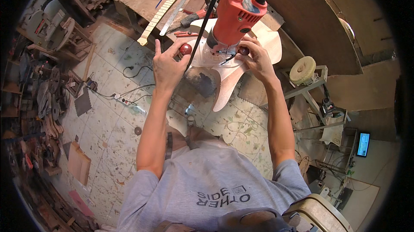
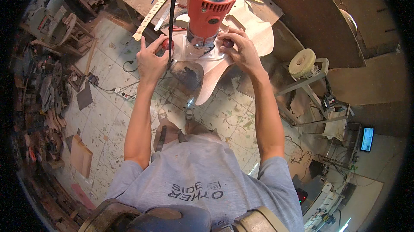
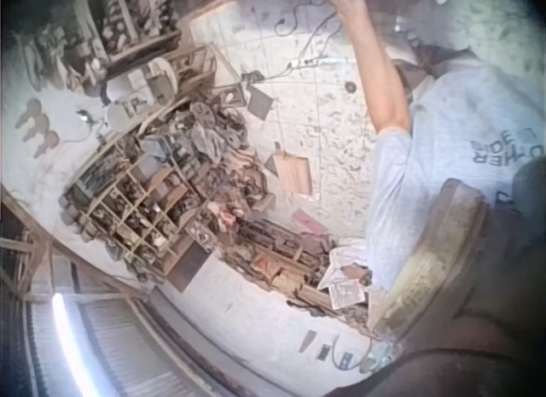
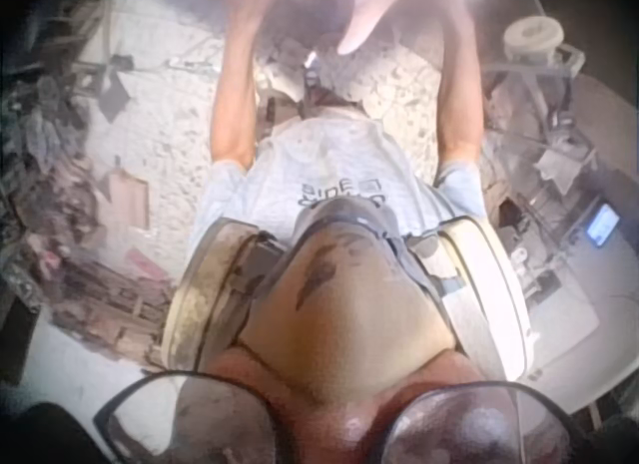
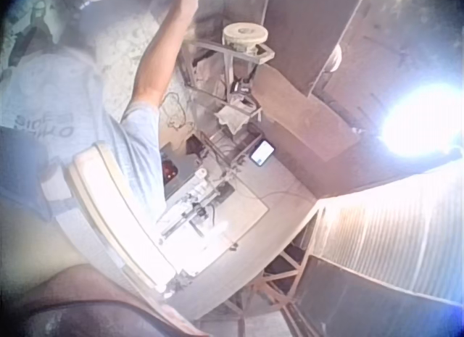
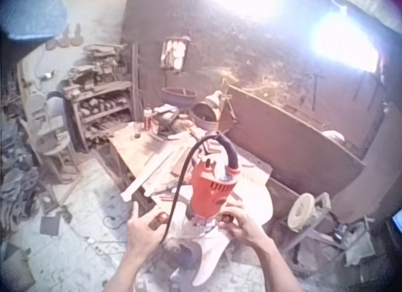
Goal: The person routes a wooden guitar body using a hand-held router, following the template edges while holding the body on a workbench.
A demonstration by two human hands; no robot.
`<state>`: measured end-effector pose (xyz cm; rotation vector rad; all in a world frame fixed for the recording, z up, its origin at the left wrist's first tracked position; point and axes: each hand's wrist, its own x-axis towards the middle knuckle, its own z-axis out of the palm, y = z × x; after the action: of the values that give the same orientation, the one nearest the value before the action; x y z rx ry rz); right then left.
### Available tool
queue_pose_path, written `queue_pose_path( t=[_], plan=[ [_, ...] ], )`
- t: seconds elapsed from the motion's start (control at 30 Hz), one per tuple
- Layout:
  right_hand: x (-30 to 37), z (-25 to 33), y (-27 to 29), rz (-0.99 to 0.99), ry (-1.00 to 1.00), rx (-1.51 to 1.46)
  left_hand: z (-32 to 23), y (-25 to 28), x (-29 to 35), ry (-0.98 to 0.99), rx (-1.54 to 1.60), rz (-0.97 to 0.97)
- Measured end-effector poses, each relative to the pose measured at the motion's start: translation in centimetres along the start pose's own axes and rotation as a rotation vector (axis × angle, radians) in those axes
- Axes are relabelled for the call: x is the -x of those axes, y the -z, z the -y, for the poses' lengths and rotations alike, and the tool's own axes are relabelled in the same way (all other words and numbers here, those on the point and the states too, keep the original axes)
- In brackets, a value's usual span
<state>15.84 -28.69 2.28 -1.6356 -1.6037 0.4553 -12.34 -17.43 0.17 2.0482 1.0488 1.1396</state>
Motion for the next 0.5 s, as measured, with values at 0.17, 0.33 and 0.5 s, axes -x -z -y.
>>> queue_pose_path(
  t=[0.17,0.33,0.5],
  plan=[
    [-0.7,0.1,0.0,-0.053,0.002,0.051,0.6,-0.5,-1.9,-0.021,-0.008,0.010],
    [-0.6,-0.6,0.6,-0.037,-0.027,0.021,0.4,-0.8,-1.5,-0.030,-0.004,0.032],
    [1.0,-0.3,0.7,0.013,-0.031,-0.020,-0.6,-0.4,0.8,-0.022,0.020,0.008]
  ],
)
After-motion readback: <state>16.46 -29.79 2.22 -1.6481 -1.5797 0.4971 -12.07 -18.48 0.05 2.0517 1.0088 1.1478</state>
